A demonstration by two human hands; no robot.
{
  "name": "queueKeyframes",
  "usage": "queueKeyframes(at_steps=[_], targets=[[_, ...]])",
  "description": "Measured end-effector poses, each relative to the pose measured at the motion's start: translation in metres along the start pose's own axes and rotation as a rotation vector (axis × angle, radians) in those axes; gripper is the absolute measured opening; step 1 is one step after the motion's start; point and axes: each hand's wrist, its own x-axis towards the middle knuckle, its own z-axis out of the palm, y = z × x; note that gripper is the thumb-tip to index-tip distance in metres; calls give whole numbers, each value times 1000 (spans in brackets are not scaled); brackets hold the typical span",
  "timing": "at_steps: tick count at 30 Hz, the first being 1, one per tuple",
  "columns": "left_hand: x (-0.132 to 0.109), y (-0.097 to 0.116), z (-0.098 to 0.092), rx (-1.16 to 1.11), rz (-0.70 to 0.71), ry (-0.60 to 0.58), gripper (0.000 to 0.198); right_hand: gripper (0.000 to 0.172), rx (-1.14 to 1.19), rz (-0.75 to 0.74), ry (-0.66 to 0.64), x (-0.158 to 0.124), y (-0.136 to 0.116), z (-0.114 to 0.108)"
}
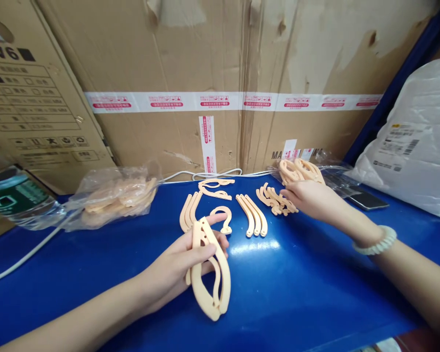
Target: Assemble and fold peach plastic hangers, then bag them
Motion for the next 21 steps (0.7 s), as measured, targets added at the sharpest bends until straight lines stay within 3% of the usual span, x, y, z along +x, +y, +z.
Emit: queueKeyframes(at_steps=[2, 4, 6, 8, 13, 17, 21], targets=[[0, 3, 2, 85, 23, 2, 63, 32, 155, -235, 226, -15, -26, -2], [0, 6, 4, 182, 45, 13, 65, 25, 320, -641, 420, -34, -56, -1], [1, 8, 6, 278, 71, 36, 66, 23, 272, -986, 385, -53, -81, 3], [1, 9, 7, 365, 85, 65, 62, 23, 194, -1148, 378, -68, -96, 11], [-3, 0, 10, 415, 101, 143, 49, 30, 171, -1194, 451, -77, -103, 28], [-12, -12, 14, 403, 112, 114, 46, 34, 140, -1119, 491, -72, -101, 32], [-16, -17, 15, 408, 135, 175, 40, 32, 110, -1013, 520, -70, -102, 35]])
